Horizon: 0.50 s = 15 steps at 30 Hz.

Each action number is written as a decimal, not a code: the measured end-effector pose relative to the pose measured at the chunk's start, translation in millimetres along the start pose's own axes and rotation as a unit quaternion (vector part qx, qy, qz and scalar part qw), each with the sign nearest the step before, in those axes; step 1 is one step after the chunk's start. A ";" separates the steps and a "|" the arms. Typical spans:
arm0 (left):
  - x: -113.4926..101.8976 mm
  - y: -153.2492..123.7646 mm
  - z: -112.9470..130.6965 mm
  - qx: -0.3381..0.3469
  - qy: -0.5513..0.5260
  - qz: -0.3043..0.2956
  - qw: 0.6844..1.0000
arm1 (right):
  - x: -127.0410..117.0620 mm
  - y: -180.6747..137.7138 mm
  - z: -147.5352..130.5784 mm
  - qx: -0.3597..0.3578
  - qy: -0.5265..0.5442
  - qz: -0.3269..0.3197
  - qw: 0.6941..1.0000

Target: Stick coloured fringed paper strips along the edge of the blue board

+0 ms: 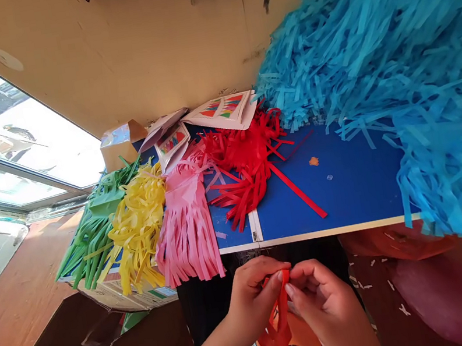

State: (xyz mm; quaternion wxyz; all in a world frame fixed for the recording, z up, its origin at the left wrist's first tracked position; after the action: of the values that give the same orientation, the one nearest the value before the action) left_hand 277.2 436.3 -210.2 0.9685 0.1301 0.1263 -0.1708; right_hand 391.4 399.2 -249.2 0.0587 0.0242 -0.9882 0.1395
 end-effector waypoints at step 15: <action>3.3 -7.1 10.9 0.057 0.119 0.001 0.991 | -10.2 -4.3 -40.4 -0.184 -0.237 0.085 0.950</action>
State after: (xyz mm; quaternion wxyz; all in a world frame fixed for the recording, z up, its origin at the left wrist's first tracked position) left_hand 279.8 425.6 -202.4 0.9377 0.2048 0.2305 -0.1602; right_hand 406.2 406.7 -210.8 -0.1854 -0.0390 -0.9806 -0.0498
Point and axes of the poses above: each hand's wrist, its own y-axis towards the middle knuckle, its own x-axis out of the palm, z = x × y, the point moved 9 cm from there along y, towards the middle knuckle, and after that the axes turned 8 degrees about -z, right-handed, at the moved point
